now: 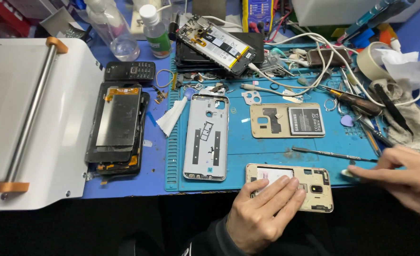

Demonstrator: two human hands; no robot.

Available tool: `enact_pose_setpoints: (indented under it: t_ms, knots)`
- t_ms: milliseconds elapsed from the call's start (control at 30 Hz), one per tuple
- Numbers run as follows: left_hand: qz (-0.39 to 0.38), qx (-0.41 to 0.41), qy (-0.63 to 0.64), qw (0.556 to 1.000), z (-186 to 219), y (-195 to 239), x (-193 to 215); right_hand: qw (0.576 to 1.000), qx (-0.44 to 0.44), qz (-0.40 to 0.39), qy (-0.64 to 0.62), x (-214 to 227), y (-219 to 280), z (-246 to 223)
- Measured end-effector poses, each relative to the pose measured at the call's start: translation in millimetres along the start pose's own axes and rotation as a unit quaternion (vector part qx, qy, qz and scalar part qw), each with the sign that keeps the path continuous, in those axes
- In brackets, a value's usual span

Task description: The recorder is seen cleaning and scraping internal components of a smartphone chassis using specialized tools at a repair station.

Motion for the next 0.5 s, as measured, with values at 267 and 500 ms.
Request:
enact_pose_setpoints:
  t_ms: [267,500]
  knots:
    - [0.041,-0.028,-0.092,0.995,24,-22,4,0.968,-0.084,0.203,-0.119,7,15,-49]
    - [0.088,-0.148,-0.031,0.985,25,-38,24,0.967,-0.083,0.201,-0.133,7,22,-48]
Point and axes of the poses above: each hand's wrist, its own y-axis away from the middle knuckle, its own x-axis out of the back of the hand, z = x × y, the point moved 4 cm from there along -y, towards the middle knuckle, and after that the axes turned 15 degrees about -y, right-handed, at the moved point
